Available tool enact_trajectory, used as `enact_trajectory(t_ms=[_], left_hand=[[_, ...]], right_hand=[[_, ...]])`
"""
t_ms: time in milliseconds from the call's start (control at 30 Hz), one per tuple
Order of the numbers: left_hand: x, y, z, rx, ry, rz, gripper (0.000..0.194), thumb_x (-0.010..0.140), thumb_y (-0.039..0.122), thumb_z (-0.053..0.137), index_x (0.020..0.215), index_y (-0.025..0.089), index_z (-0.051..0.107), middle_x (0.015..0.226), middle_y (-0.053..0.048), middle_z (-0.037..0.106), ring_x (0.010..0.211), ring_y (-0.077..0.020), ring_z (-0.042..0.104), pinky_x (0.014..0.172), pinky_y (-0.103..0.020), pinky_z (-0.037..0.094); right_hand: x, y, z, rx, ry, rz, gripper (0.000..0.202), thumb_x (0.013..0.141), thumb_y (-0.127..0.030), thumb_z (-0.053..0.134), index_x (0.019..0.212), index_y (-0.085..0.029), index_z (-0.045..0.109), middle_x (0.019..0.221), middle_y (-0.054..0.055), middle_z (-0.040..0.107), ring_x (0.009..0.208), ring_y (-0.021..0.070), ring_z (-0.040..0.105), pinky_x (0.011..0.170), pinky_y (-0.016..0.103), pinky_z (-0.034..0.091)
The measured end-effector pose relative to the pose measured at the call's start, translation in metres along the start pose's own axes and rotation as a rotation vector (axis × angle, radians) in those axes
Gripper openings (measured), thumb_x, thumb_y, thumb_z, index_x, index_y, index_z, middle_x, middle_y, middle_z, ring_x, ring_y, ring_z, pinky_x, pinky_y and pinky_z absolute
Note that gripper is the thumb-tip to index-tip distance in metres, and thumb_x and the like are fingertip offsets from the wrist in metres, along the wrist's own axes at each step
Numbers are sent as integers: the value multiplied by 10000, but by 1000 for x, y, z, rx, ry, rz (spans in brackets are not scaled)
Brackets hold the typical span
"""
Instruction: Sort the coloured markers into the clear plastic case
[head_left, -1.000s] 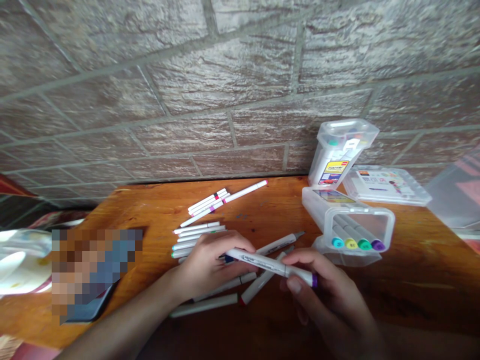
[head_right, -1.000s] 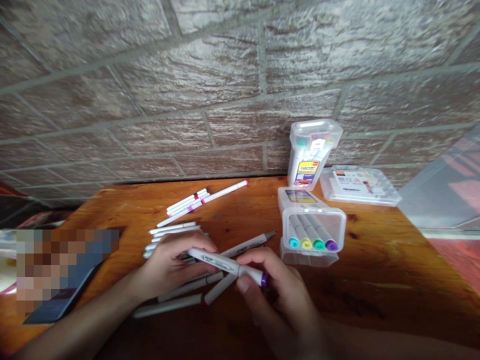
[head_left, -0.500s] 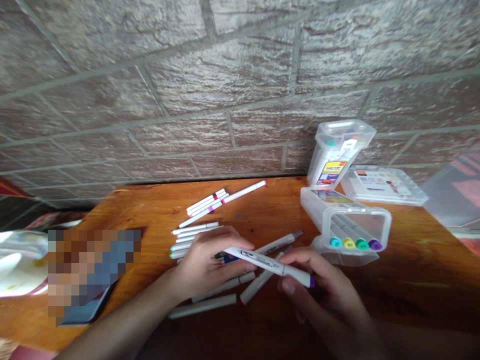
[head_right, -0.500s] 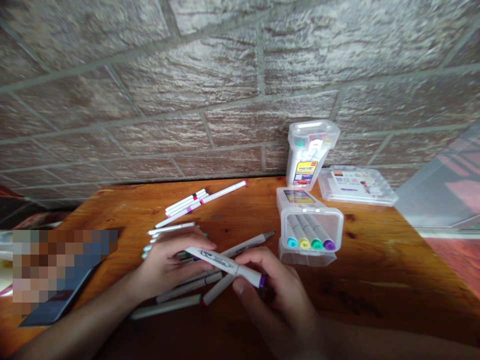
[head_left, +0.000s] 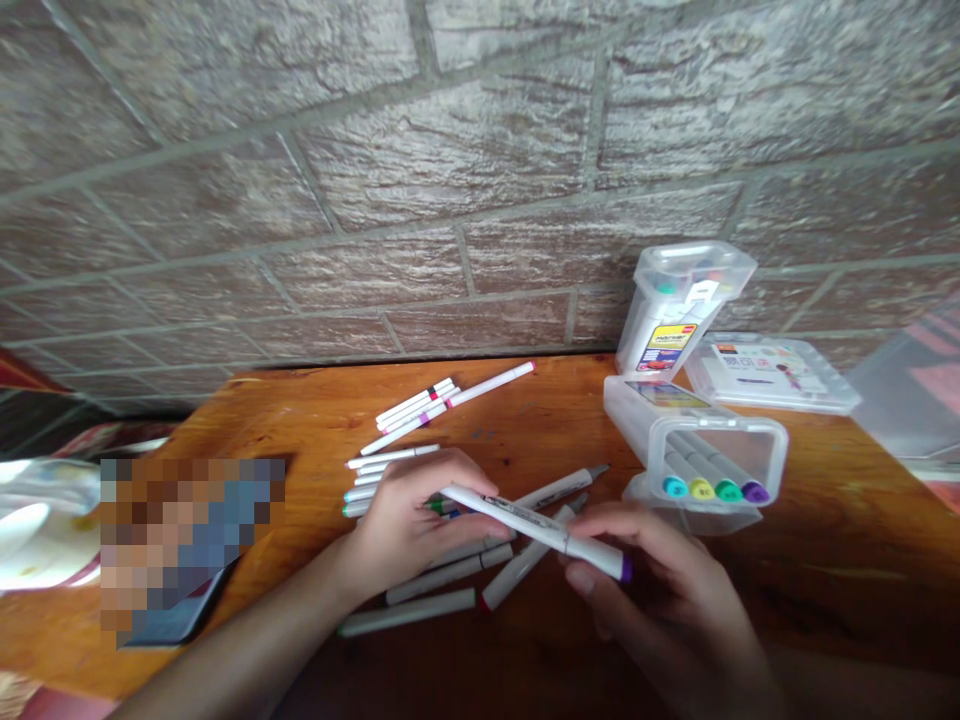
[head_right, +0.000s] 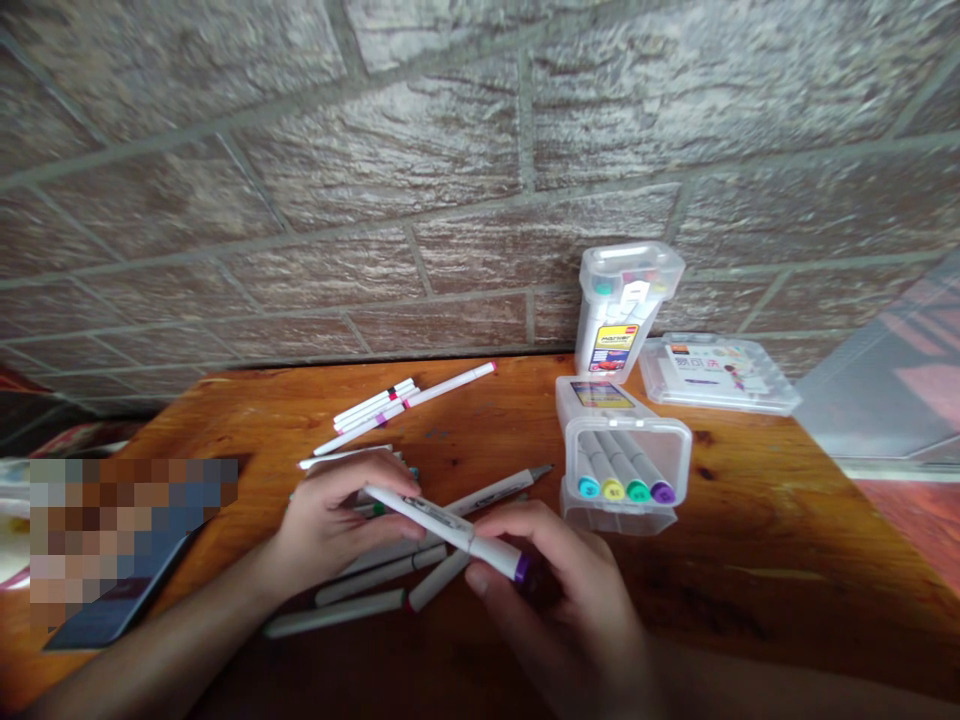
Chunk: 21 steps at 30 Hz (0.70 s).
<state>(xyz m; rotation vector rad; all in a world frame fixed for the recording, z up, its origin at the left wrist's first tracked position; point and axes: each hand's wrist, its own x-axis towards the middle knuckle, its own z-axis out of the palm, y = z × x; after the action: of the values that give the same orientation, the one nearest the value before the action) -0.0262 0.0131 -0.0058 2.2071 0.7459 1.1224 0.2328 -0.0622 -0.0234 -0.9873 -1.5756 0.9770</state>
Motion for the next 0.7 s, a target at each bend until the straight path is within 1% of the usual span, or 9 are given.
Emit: enact_trajectory(t_ms=[100, 200, 333, 433, 567, 700], left_hand=[[2, 2, 1, -23, 35, 38, 270, 803, 212, 940, 1014, 173, 776, 889, -57, 802, 805, -171, 757, 747, -243, 599], [3, 4, 1, -13, 64, 54, 292, 781, 206, 954, 1014, 169, 781, 890, -55, 803, 807, -166, 758, 751, -237, 603], [3, 3, 1, 12, 92, 69, 305, 764, 223, 967, 1003, 170, 786, 884, -59, 803, 799, -175, 762, 744, -251, 613], [1, 2, 1, 18, 107, 75, 301, 766, 244, 966, 995, 169, 785, 873, -61, 800, 789, -179, 763, 737, -258, 617], [2, 0, 2, 21, 130, 100, 293, 778, 270, 958, 991, 165, 786, 863, -62, 798, 776, -175, 764, 727, -253, 620], [4, 2, 1, 43, 147, 146, 310, 771, 289, 962, 998, 170, 786, 868, -69, 803, 788, -192, 774, 733, -273, 636]], right_hand=[[2, -6, -1, -98, 39, -124, 234, 931, -117, 758, 1084, -294, 750, 840, -2, 801, 647, 168, 733, 606, 221, 590], [5, -8, -3, -132, 54, -178, 270, 898, -88, 772, 1068, -298, 752, 847, -5, 829, 658, 179, 767, 608, 216, 609], [6, -5, -5, -165, 36, -207, 290, 902, -83, 766, 1090, -303, 747, 845, -4, 842, 661, 186, 791, 587, 216, 613], [7, -2, -6, -183, 22, -268, 310, 895, -63, 771, 1109, -284, 736, 876, 25, 856, 691, 208, 815, 568, 227, 615], [11, -2, -7, -205, 21, -387, 350, 891, -17, 759, 1140, -260, 723, 906, 50, 858, 725, 215, 828, 578, 234, 627], [13, -3, -11, -287, 9, -594, 256, 950, -40, 721, 1163, -183, 720, 903, 68, 841, 733, 184, 818, 643, 234, 637]])
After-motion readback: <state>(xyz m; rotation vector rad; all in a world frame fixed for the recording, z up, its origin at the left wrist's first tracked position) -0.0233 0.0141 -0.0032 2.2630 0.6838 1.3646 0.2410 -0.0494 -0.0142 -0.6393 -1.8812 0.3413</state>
